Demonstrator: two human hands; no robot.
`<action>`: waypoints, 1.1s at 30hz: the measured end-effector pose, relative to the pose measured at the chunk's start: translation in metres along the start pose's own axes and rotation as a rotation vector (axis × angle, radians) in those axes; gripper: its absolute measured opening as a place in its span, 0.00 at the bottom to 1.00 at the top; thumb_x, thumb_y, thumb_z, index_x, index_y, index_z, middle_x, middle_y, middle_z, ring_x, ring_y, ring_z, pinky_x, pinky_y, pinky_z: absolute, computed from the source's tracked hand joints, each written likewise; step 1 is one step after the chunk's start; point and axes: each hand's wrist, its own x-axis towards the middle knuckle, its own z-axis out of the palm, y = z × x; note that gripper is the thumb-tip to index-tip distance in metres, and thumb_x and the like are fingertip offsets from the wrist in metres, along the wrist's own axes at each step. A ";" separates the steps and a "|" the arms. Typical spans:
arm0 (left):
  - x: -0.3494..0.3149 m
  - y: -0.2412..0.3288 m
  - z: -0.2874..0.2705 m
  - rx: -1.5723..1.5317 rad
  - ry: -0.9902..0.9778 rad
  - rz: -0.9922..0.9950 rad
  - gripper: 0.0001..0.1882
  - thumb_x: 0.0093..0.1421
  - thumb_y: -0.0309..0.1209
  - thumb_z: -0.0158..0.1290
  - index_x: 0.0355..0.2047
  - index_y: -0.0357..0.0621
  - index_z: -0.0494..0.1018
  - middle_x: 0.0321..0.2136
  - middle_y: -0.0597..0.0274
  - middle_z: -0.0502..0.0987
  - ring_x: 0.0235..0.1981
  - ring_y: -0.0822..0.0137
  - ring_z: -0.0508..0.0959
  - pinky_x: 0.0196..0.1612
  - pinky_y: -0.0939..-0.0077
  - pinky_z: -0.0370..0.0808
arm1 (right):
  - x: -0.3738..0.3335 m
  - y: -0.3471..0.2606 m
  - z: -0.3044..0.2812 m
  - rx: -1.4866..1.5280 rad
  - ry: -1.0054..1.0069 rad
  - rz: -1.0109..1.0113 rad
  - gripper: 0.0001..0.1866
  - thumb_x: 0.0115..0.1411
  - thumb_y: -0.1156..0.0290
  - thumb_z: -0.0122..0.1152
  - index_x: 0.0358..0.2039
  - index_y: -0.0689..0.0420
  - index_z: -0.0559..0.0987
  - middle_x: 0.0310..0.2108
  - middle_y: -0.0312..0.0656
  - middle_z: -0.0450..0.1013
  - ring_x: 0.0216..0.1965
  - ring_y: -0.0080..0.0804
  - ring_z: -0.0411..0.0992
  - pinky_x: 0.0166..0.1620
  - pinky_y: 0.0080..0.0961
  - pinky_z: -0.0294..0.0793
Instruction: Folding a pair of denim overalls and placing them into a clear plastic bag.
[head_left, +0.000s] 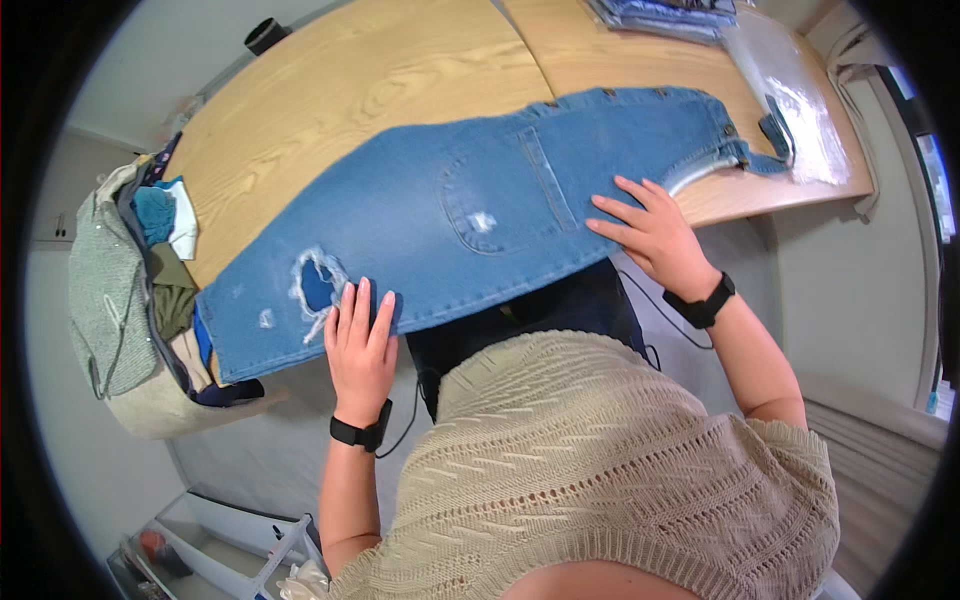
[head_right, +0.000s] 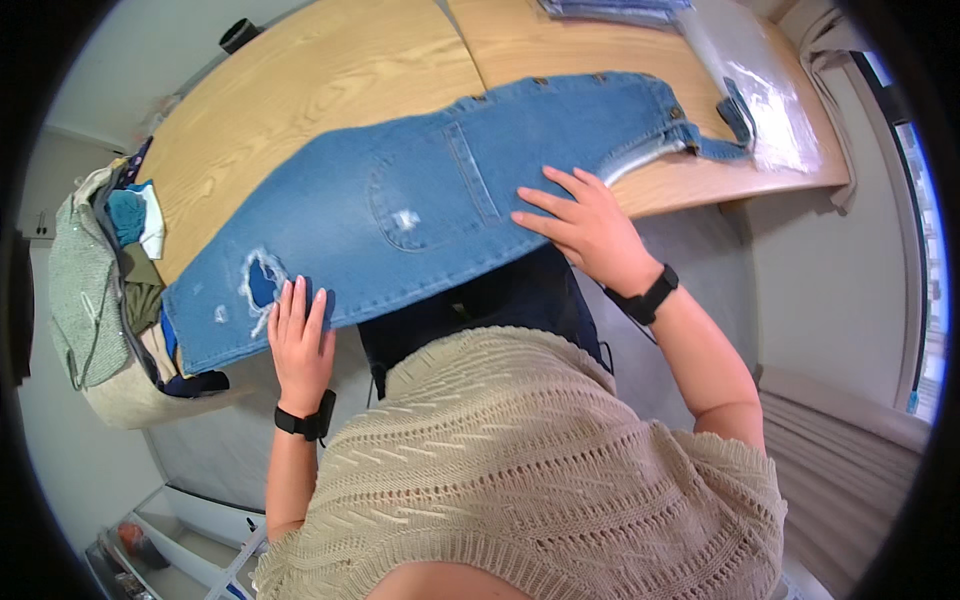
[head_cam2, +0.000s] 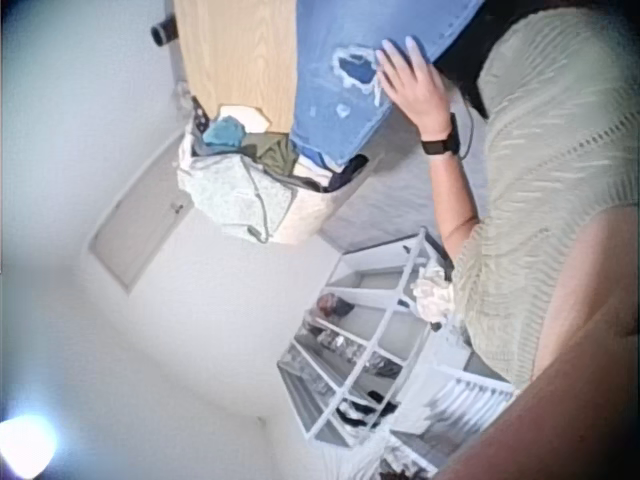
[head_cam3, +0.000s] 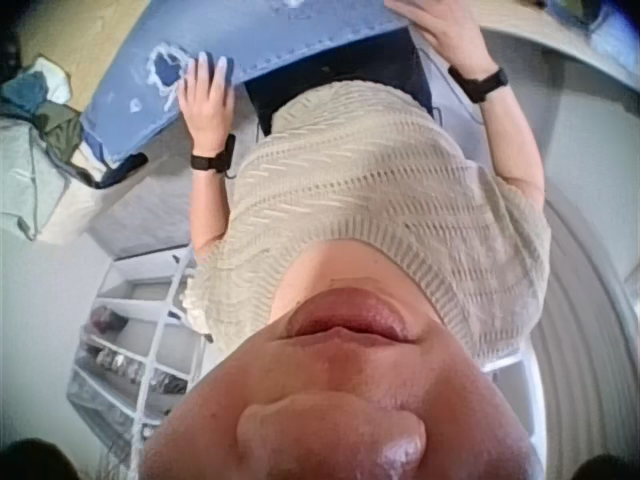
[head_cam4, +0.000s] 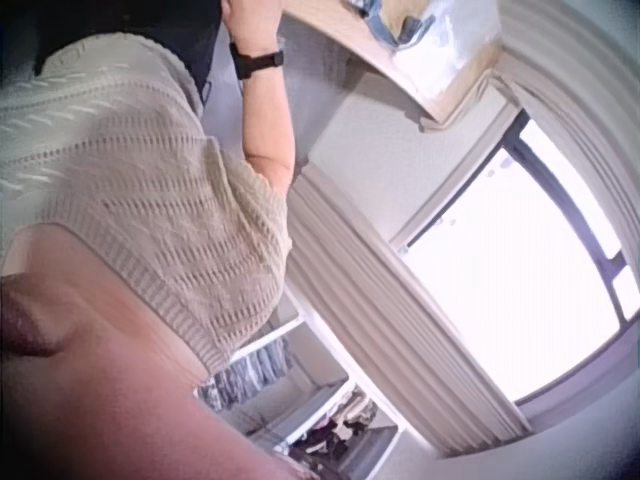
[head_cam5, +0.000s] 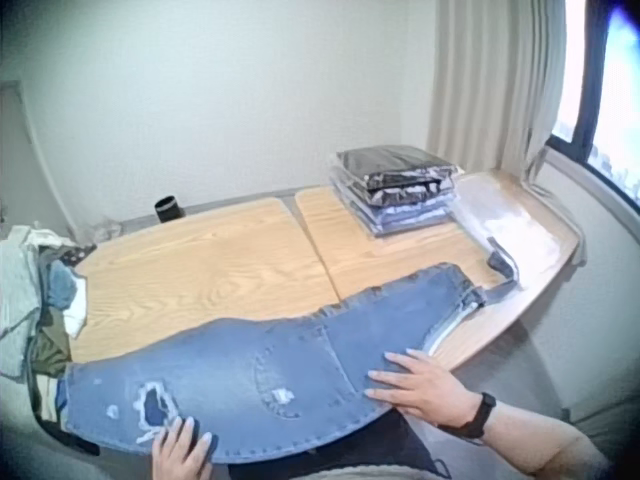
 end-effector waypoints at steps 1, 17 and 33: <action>0.001 -0.002 -0.001 0.033 -0.015 -0.033 0.35 0.45 0.20 0.58 0.56 0.49 0.66 0.61 0.54 0.61 0.64 0.53 0.58 0.62 0.51 0.53 | -0.001 0.000 0.002 0.003 0.016 0.019 0.26 0.49 0.78 0.58 0.50 0.43 0.75 0.56 0.35 0.67 0.59 0.45 0.60 0.59 0.49 0.59; 0.013 0.007 -0.015 0.021 -0.109 -0.155 0.33 0.52 0.45 0.57 0.59 0.55 0.64 0.65 0.55 0.55 0.65 0.46 0.51 0.61 0.40 0.47 | 0.079 -0.051 -0.049 0.224 -0.215 0.088 0.32 0.54 0.74 0.52 0.62 0.51 0.62 0.64 0.53 0.52 0.66 0.52 0.49 0.64 0.53 0.47; 0.021 0.019 -0.014 0.042 -0.097 -0.214 0.33 0.52 0.41 0.58 0.59 0.56 0.64 0.64 0.57 0.55 0.66 0.48 0.51 0.62 0.41 0.46 | 0.243 -0.071 0.039 0.411 -0.378 0.333 0.43 0.57 0.47 0.56 0.65 0.58 0.53 0.66 0.54 0.47 0.68 0.48 0.45 0.63 0.53 0.50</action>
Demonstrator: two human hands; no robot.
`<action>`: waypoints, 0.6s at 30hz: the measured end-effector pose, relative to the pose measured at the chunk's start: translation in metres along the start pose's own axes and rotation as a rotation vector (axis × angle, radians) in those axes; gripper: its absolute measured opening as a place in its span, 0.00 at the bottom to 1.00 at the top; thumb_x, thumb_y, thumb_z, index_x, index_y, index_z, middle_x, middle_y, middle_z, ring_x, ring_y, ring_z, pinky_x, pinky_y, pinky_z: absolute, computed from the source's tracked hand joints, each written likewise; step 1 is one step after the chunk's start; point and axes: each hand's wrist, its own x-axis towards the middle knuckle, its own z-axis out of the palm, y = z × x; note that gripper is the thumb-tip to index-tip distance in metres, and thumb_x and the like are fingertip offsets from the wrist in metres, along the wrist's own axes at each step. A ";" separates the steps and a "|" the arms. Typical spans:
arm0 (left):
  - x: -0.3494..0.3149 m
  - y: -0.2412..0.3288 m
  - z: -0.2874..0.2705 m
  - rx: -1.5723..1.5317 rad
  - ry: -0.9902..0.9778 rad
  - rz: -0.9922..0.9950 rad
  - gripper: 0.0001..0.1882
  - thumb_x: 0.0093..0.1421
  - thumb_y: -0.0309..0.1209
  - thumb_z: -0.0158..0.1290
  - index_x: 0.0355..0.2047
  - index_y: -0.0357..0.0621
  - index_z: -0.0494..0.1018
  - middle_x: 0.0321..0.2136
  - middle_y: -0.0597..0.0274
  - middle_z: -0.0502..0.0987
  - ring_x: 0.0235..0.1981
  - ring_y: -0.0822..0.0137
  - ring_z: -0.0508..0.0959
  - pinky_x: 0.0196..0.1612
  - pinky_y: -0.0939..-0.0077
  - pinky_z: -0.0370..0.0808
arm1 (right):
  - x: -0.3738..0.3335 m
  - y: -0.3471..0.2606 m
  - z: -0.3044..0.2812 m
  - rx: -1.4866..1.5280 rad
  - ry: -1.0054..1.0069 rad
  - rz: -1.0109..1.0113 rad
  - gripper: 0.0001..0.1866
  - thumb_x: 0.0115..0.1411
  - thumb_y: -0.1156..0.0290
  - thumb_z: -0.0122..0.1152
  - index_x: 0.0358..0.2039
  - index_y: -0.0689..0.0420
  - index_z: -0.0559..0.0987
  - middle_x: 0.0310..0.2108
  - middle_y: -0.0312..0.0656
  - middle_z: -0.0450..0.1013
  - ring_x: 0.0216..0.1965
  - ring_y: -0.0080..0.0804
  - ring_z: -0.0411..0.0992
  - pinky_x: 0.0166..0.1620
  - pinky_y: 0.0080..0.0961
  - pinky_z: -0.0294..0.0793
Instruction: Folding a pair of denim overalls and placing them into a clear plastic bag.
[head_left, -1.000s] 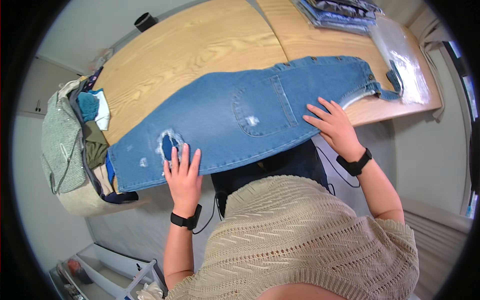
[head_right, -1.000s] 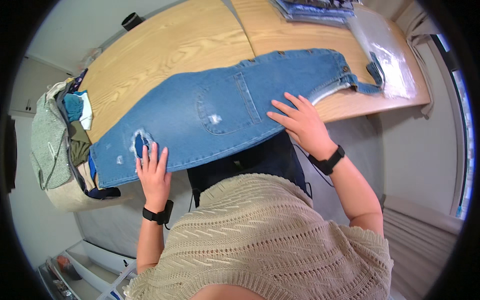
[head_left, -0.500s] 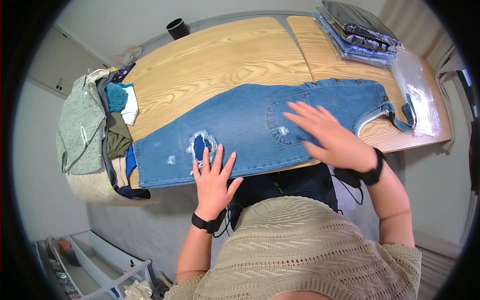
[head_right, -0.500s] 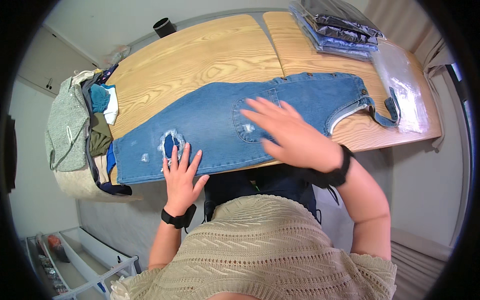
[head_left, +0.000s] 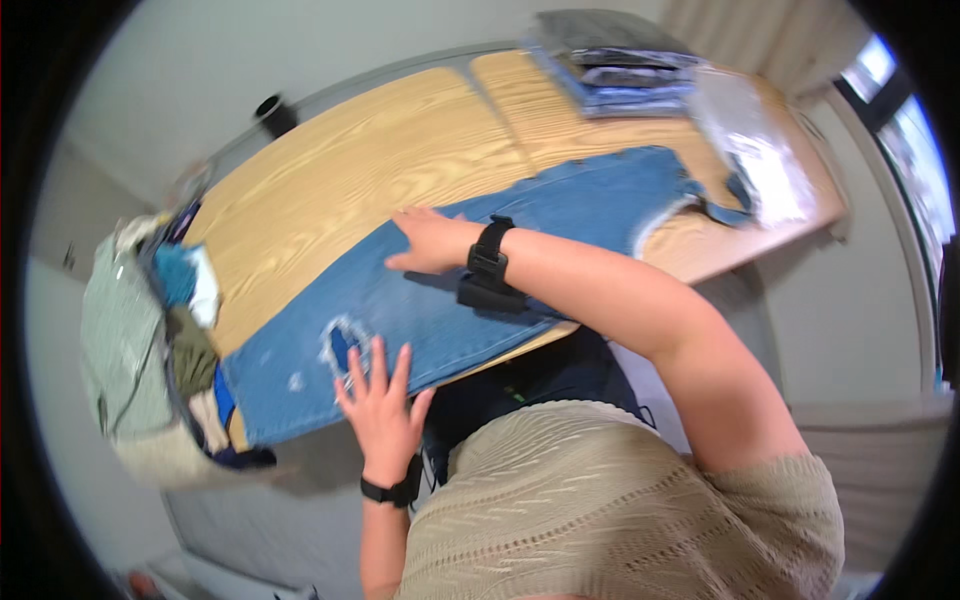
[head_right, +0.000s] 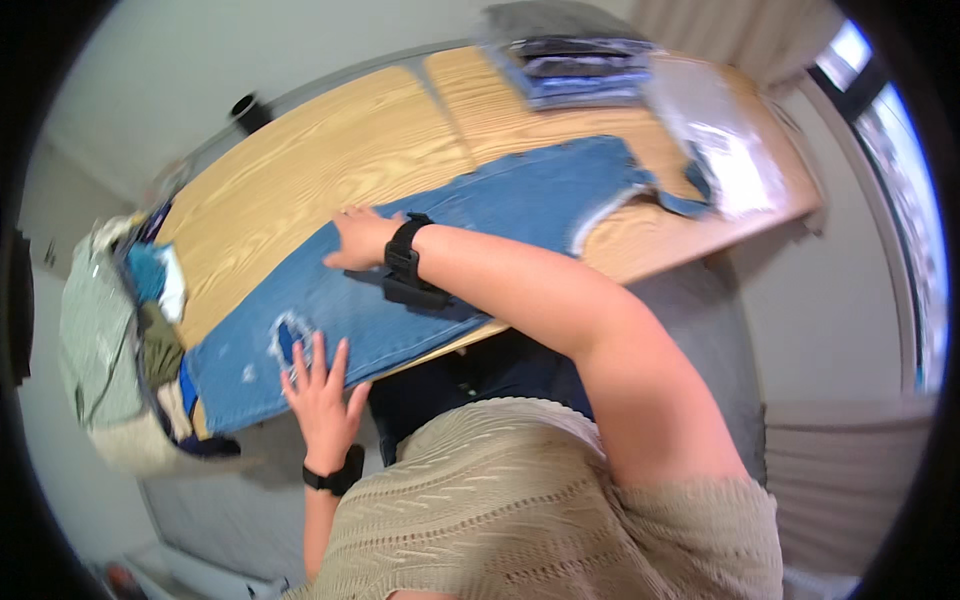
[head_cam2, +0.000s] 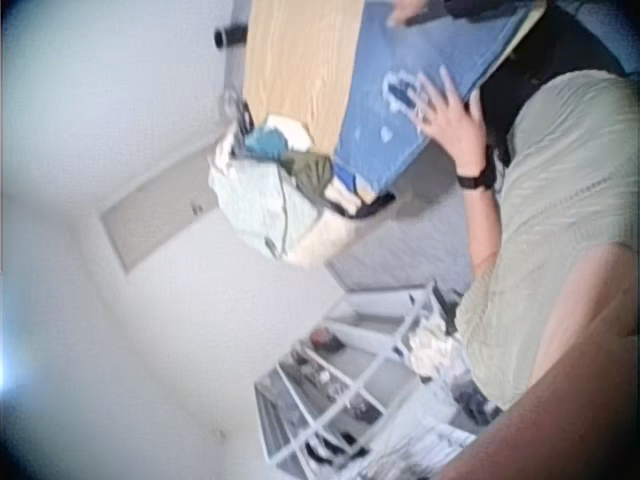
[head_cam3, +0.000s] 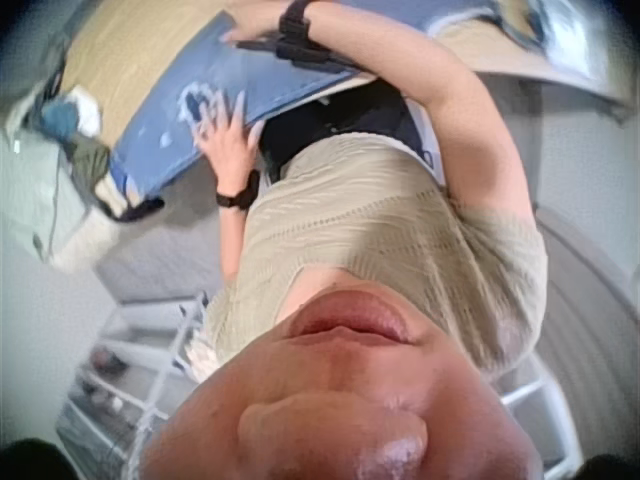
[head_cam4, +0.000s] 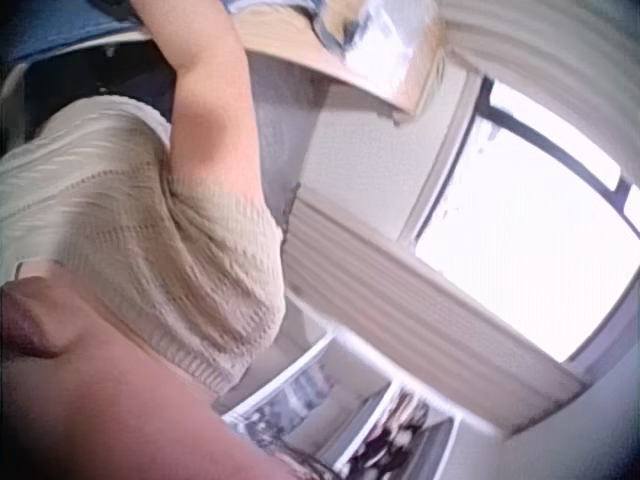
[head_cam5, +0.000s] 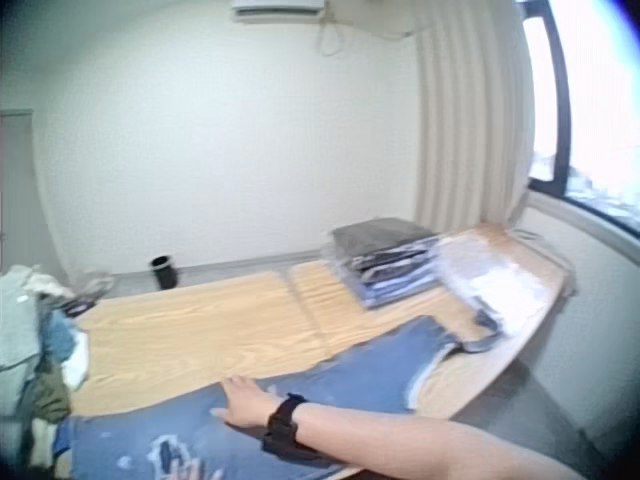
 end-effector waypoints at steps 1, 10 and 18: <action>-0.002 -0.002 0.000 -0.002 -0.001 -0.003 0.33 0.52 0.40 0.58 0.59 0.55 0.64 0.64 0.57 0.55 0.66 0.48 0.51 0.62 0.41 0.46 | -0.011 0.011 -0.012 -0.012 0.026 0.043 0.43 0.57 0.47 0.56 0.65 0.58 0.53 0.66 0.54 0.47 0.68 0.48 0.45 0.63 0.53 0.50; -0.002 -0.002 0.004 -0.006 0.014 0.001 0.33 0.52 0.39 0.57 0.60 0.53 0.64 0.65 0.57 0.54 0.67 0.50 0.49 0.63 0.41 0.43 | -0.218 0.191 -0.052 1.716 1.333 0.310 0.19 0.60 0.71 0.52 0.50 0.68 0.67 0.45 0.49 0.69 0.50 0.36 0.66 0.53 0.29 0.67; -0.002 -0.003 0.007 0.035 0.003 0.001 0.33 0.52 0.43 0.55 0.59 0.53 0.65 0.66 0.58 0.53 0.66 0.47 0.49 0.63 0.40 0.43 | -0.213 0.268 -0.068 2.331 1.168 0.185 0.25 0.64 0.60 0.48 0.48 0.73 0.65 0.51 0.53 0.65 0.54 0.43 0.62 0.60 0.35 0.59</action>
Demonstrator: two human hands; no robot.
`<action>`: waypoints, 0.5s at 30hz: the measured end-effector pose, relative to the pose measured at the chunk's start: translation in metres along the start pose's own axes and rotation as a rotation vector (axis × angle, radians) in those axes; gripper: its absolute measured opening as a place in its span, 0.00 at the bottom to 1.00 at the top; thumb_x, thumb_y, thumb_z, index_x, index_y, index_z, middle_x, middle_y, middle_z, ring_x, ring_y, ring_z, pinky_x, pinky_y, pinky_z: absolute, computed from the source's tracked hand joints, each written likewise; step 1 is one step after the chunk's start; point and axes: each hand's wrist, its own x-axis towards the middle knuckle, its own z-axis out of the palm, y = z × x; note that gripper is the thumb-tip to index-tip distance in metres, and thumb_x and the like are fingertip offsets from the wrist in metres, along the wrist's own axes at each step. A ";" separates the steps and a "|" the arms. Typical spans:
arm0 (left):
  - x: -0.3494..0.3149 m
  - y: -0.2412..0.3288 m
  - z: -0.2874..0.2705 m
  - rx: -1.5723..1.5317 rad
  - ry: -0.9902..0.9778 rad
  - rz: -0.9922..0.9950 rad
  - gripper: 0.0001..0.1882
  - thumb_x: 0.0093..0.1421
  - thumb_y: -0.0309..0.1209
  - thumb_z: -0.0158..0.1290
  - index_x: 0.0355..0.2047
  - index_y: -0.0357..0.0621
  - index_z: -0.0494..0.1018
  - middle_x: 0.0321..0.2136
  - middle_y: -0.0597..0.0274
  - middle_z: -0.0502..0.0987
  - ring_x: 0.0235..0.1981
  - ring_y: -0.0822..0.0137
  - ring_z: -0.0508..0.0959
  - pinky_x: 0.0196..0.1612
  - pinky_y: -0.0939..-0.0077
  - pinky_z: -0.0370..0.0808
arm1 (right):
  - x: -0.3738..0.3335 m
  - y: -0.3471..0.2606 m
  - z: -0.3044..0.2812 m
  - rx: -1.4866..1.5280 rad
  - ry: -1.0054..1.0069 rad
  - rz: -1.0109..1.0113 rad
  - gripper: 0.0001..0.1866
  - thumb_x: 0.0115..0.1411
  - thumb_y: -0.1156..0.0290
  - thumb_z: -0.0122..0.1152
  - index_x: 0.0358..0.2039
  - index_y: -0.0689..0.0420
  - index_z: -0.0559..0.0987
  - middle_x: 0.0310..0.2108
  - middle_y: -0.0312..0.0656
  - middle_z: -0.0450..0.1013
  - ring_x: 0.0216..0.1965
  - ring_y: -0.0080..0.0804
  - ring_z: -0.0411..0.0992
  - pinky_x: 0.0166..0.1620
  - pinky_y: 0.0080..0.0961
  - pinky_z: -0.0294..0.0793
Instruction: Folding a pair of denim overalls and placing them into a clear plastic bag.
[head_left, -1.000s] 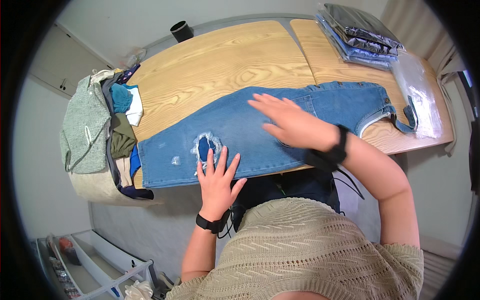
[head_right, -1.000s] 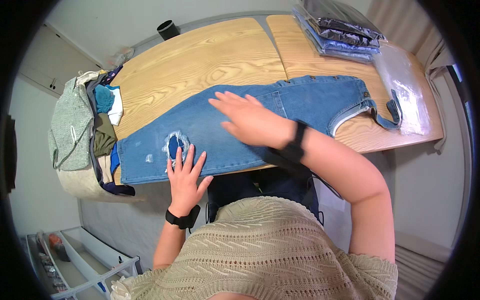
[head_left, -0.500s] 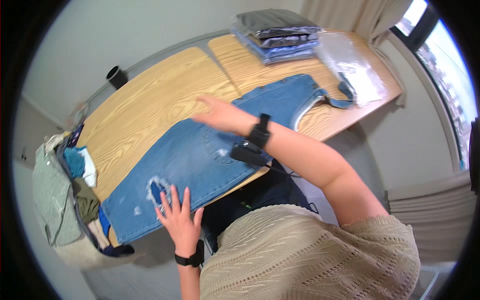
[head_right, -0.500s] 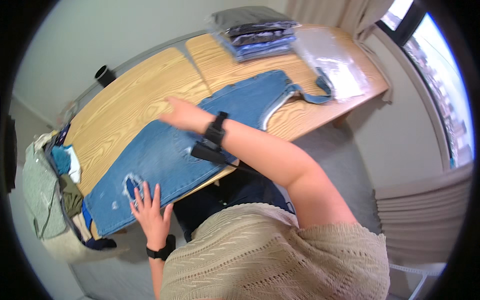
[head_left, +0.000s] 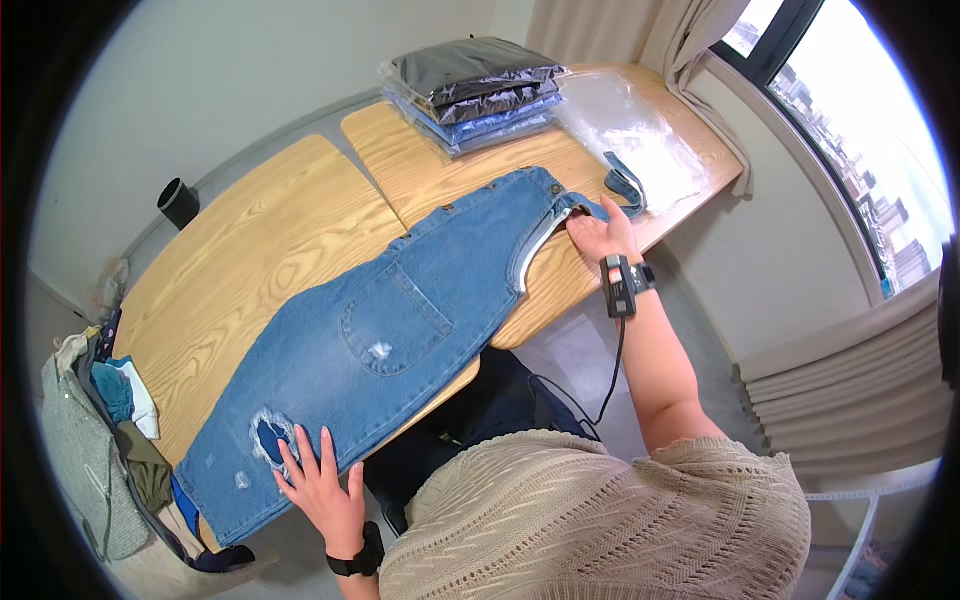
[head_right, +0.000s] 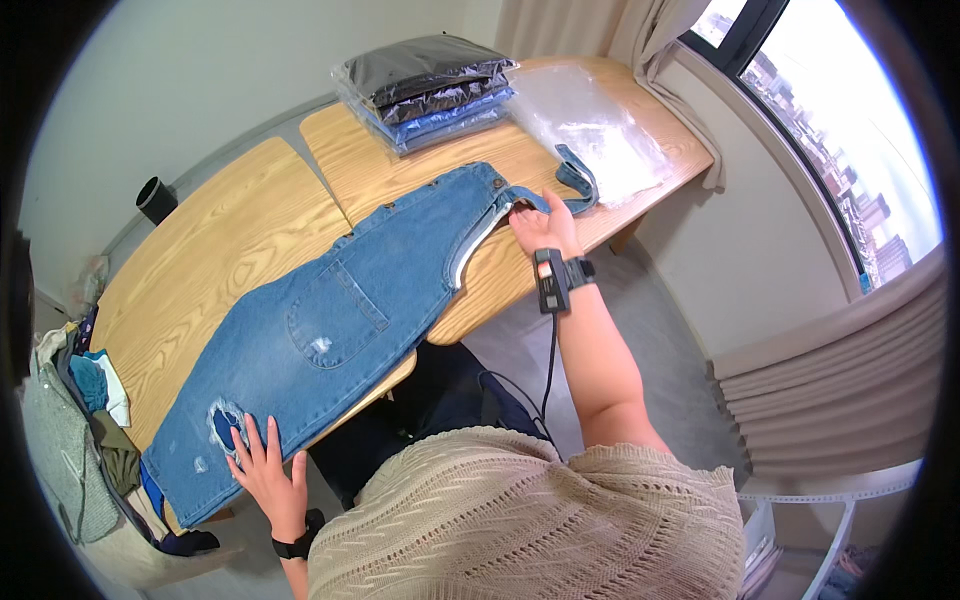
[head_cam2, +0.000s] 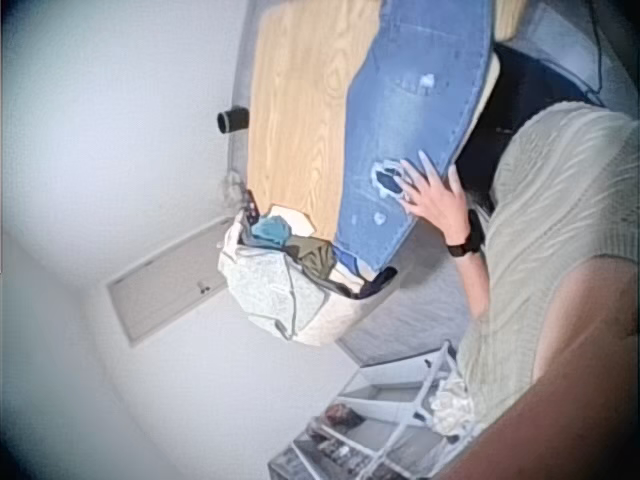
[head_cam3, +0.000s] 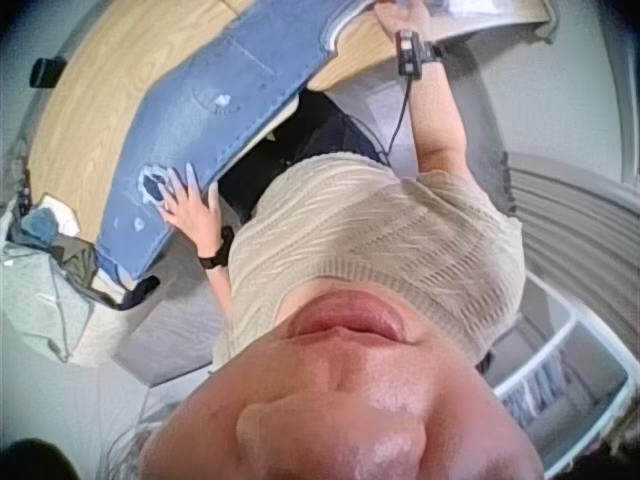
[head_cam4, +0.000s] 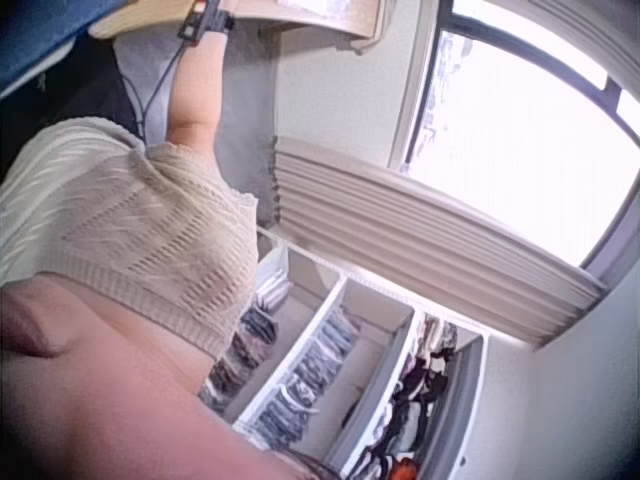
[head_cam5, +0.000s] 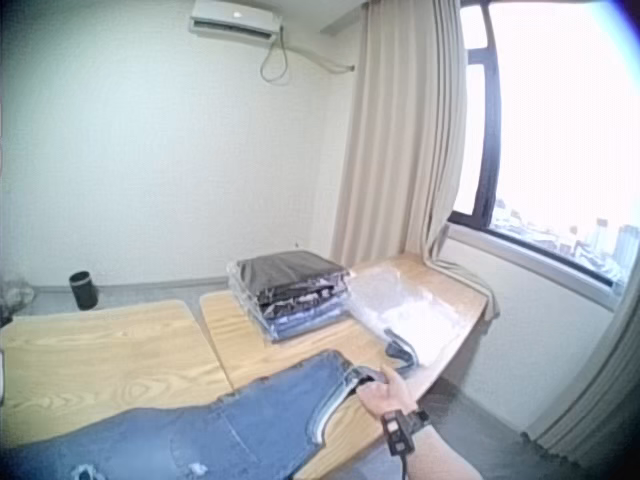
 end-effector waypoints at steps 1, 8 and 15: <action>-0.001 0.000 0.000 0.003 -0.003 0.001 0.33 0.52 0.43 0.55 0.59 0.54 0.65 0.65 0.57 0.53 0.66 0.47 0.49 0.63 0.40 0.43 | 0.005 0.001 0.008 0.029 -0.023 -0.018 0.25 0.64 0.59 0.48 0.48 0.72 0.65 0.50 0.53 0.66 0.53 0.44 0.63 0.60 0.35 0.60; -0.001 -0.001 0.001 0.002 0.003 0.014 0.32 0.53 0.44 0.55 0.59 0.53 0.64 0.65 0.57 0.53 0.66 0.47 0.49 0.62 0.39 0.43 | 0.046 -0.033 0.043 0.066 -0.126 -0.326 0.21 0.67 0.66 0.41 0.55 0.68 0.61 0.56 0.51 0.65 0.58 0.47 0.63 0.62 0.43 0.59; 0.000 0.001 0.000 0.000 0.002 0.010 0.34 0.51 0.39 0.57 0.60 0.51 0.63 0.65 0.57 0.53 0.67 0.49 0.49 0.63 0.42 0.42 | 0.037 -0.066 0.076 -0.374 -0.098 -0.716 0.22 0.65 0.74 0.43 0.59 0.60 0.55 0.54 0.48 0.67 0.52 0.43 0.68 0.51 0.30 0.66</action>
